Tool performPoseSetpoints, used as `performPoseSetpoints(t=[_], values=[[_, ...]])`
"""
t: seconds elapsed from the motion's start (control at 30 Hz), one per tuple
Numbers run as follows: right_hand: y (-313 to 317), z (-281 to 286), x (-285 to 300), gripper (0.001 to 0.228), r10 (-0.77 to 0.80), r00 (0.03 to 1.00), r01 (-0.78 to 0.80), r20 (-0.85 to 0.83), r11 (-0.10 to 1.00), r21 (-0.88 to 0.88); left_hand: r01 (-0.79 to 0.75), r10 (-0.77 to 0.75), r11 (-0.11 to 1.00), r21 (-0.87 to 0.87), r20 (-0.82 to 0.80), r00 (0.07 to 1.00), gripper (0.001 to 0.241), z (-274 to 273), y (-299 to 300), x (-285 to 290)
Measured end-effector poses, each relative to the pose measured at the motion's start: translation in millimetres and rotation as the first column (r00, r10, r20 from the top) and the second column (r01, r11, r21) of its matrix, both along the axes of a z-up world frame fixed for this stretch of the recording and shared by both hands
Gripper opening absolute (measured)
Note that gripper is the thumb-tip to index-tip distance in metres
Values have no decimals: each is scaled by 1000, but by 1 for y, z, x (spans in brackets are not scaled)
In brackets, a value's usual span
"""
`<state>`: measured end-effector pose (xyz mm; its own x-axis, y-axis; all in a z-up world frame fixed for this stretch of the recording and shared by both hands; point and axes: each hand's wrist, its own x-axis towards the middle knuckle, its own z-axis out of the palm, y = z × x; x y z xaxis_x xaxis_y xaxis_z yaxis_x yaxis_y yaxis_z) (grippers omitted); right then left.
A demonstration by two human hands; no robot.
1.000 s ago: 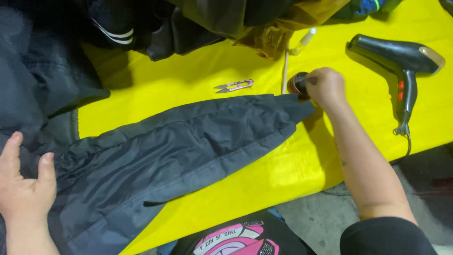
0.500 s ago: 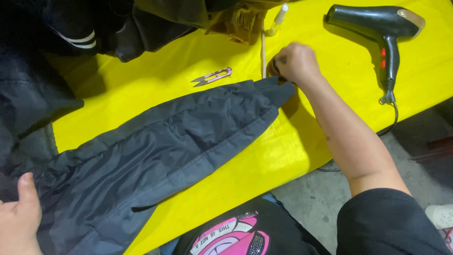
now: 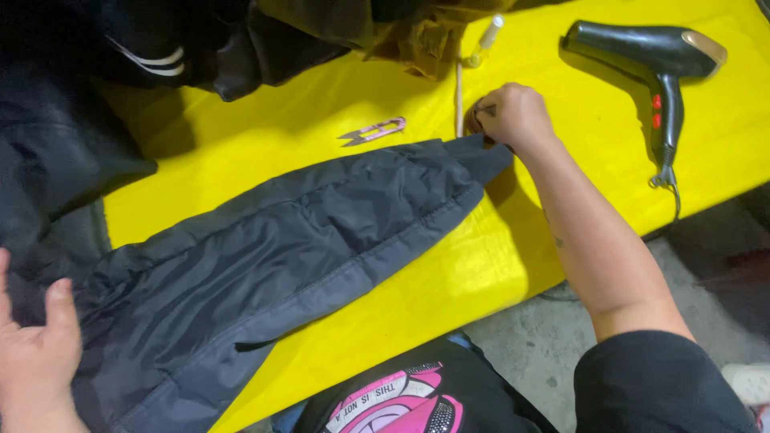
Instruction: The person is rubbing a jacket sleeve with a cleaning block and using a hair dryer to treat the fabric.
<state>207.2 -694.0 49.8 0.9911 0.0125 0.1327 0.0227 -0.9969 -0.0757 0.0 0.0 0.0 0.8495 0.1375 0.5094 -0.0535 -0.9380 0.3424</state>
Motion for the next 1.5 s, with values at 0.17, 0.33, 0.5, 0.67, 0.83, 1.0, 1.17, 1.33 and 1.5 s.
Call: performPoseSetpoints(t=[0.17, 0.33, 0.5, 0.67, 0.83, 1.0, 1.17, 1.33, 1.5], values=[[20, 22, -5, 26, 24, 996, -25, -91, 1000, -6, 104, -140, 981, 163, 225, 964, 64, 21, 0, 7], [24, 34, 9, 32, -31, 984, 56, 173, 988, -142, -22, -15, 972, 236, 151, 988, 52, 48, -10, 4], [194, 80, -48, 10, 421, 866, -493, 269, 807, 325, -97, 80, 977, 187, 99, 992, 53, 55, -12, -1], [389, 71, -93, 13, 705, 575, -769, 416, 291, 569, -67, 60, 997, 35, 176, 983, 52, 49, -11, 0], [518, 16, -101, 15, 730, 566, -741, 383, 246, 625, -50, 48, 999, 13, 157, 986, 44, 45, -7, 1], [511, -2, -122, 11, 788, 560, -785, 257, 404, 470, -69, 68, 998, 4, 147, 987, 41, 42, -4, 4], [482, 5, -126, 9, 795, 563, -796, 227, 447, 409, -78, 77, 997, -2, 125, 989, 44, 43, -2, 3], [501, 4, -112, 13, 679, 589, -780, 439, 335, 528, -71, 77, 997, -43, 159, 984, 47, 39, -2, 2], [507, -6, -120, 13, 752, 547, -830, 369, 430, 355, -82, 90, 996, -45, 193, 977, 45, 33, 0, 1]])
